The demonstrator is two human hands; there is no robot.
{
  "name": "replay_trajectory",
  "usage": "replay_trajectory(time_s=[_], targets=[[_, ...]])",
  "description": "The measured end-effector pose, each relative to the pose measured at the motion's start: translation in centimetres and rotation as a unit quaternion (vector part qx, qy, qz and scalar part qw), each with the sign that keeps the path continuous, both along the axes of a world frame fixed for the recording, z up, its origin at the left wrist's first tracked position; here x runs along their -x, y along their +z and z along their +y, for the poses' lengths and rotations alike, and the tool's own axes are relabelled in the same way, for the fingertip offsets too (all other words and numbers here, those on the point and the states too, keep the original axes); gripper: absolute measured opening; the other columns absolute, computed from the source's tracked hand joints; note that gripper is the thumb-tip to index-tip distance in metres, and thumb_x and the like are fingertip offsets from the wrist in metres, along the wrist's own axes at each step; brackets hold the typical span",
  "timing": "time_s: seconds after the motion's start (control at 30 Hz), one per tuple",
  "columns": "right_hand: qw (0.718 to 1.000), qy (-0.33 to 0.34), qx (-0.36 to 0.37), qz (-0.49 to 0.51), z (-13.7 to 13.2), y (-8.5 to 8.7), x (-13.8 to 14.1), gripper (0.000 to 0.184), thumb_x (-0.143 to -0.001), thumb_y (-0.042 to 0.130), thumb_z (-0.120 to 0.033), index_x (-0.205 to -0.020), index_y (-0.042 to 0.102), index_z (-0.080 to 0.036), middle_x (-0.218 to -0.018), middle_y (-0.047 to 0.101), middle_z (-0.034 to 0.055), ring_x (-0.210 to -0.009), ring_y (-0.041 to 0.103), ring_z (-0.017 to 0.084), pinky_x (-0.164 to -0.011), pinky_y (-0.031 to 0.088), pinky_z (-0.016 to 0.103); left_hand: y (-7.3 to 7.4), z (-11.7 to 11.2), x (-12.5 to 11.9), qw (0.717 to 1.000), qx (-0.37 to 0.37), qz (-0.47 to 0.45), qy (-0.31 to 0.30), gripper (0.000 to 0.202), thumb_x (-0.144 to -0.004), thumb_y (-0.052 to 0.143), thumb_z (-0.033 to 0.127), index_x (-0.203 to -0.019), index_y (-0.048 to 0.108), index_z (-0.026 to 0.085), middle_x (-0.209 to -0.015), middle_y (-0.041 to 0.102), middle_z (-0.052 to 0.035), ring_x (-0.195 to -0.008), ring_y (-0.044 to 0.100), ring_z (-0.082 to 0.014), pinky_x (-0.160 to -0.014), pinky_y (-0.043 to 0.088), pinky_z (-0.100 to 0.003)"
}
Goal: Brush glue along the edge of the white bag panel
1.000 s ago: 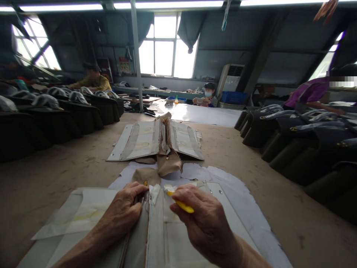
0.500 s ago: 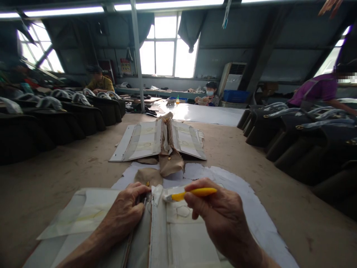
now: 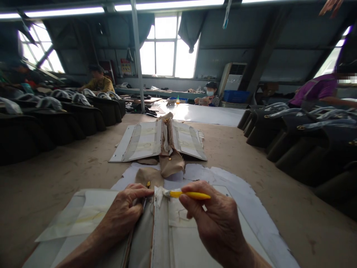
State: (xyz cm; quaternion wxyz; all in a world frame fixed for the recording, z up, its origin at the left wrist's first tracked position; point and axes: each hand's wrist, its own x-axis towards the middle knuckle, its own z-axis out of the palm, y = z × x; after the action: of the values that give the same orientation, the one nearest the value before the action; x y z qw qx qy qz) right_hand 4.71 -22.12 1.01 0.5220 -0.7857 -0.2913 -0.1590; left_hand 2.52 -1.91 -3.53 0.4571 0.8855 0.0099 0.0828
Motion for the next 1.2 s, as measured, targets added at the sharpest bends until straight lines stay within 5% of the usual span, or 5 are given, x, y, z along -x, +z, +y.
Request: replay_trajectory(time_s=[0.23,0.53,0.73,0.87,1.2], targets=[[0.997,-0.024,0.013,-0.079,-0.6,0.0,-0.3,0.003,-0.083,0.061,-0.023,-0.086,0.061,-0.022,-0.071,0.062,-0.0020,-0.052,0.059,0.010,-0.051,0.051,0.017,0.2,0.1,0.0,1.000,0.010,0.007,0.007,0.048,-0.056,0.040,0.000,-0.086,0.071,0.022,-0.087,0.062,-0.0015,-0.093,0.049,-0.0159,-0.091,0.037,-0.029],[0.923,0.211,0.210,-0.242,-0.7,0.7,0.6,0.020,-0.085,0.048,-0.015,-0.098,0.062,-0.019,-0.086,0.067,0.0076,-0.076,0.064,0.019,-0.077,0.054,0.030,-0.2,0.2,-0.2,1.000,0.017,0.000,0.017,0.047,-0.055,0.041,0.003,-0.085,0.071,0.023,-0.087,0.063,-0.0007,-0.097,0.049,-0.0167,-0.092,0.036,-0.029],[0.989,0.102,-0.008,-0.106,-0.7,-1.7,0.2,0.018,-0.080,0.061,-0.011,-0.094,0.065,-0.022,-0.090,0.065,0.0048,-0.082,0.063,0.017,-0.069,0.055,0.022,0.0,0.1,-0.2,1.000,0.020,0.006,0.017,0.045,-0.057,0.040,0.002,-0.083,0.071,0.022,-0.083,0.062,-0.0011,-0.093,0.049,-0.0160,-0.091,0.036,-0.029],[0.980,0.055,-0.173,0.080,-0.9,-2.9,0.2,0.009,-0.080,0.064,-0.020,-0.088,0.067,-0.023,-0.093,0.062,0.0033,-0.063,0.063,0.013,-0.064,0.056,0.022,0.1,0.1,-0.3,0.999,0.018,0.012,0.026,0.045,-0.055,0.042,0.000,-0.082,0.071,0.021,-0.086,0.063,-0.0010,-0.095,0.048,-0.0155,-0.092,0.035,-0.028],[0.953,0.081,-0.242,0.166,-0.2,-3.1,0.1,0.009,-0.078,0.068,-0.025,-0.086,0.068,-0.022,-0.094,0.062,0.0037,-0.065,0.063,0.013,-0.064,0.056,0.023,0.1,0.1,-0.2,0.999,0.018,0.008,0.027,0.045,-0.055,0.042,0.000,-0.081,0.072,0.021,-0.081,0.062,-0.0010,-0.089,0.049,-0.0148,-0.086,0.037,-0.027]])
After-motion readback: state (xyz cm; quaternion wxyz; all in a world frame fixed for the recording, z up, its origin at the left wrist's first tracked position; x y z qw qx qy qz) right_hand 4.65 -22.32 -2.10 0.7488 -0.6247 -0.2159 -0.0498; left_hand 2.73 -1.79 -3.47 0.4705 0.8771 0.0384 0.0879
